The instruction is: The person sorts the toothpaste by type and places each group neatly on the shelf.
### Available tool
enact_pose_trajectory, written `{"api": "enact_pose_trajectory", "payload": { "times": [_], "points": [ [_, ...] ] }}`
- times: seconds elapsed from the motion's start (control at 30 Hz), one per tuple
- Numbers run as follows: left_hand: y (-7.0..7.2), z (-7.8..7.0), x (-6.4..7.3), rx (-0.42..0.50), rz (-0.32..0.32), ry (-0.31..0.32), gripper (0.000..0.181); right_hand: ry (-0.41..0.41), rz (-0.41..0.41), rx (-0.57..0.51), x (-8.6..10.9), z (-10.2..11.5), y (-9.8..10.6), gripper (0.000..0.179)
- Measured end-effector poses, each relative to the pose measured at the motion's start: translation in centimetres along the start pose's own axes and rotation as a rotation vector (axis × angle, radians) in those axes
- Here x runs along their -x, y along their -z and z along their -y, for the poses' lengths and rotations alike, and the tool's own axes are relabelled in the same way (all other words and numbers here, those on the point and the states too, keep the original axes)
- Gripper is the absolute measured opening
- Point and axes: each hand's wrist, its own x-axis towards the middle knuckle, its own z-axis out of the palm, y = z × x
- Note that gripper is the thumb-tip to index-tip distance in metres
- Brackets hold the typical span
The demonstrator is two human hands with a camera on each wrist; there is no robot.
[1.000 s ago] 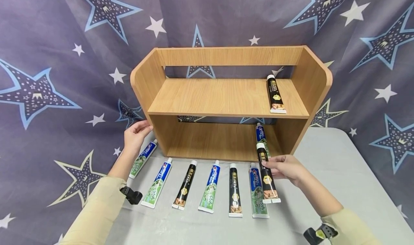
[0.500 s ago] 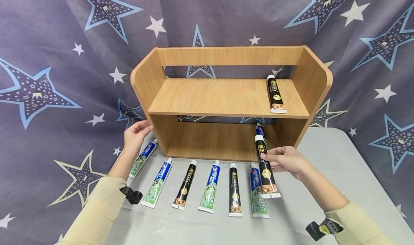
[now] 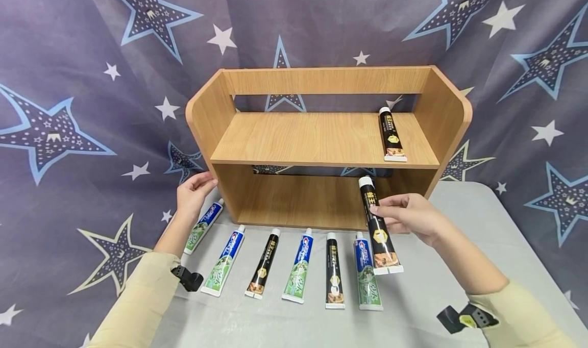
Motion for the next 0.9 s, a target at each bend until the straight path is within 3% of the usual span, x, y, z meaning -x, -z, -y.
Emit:
{"api": "enact_pose_trajectory", "payload": {
  "times": [0.37, 0.53, 0.9],
  "points": [
    [-0.1, 0.0, 0.1, 0.010, -0.010, -0.020, 0.031, 0.012, -0.018, 0.099, 0.5, 1.9, 0.4, 0.066],
    [-0.2, -0.1, 0.1, 0.006, -0.010, -0.016, 0.030, 0.014, -0.024, 0.079, 0.4, 2.7, 0.8, 0.061],
    [-0.1, -0.1, 0.2, -0.014, -0.006, 0.001, 0.030, 0.035, -0.034, -0.002, -0.4, 5.1, 2.0, 0.010]
  ]
}}
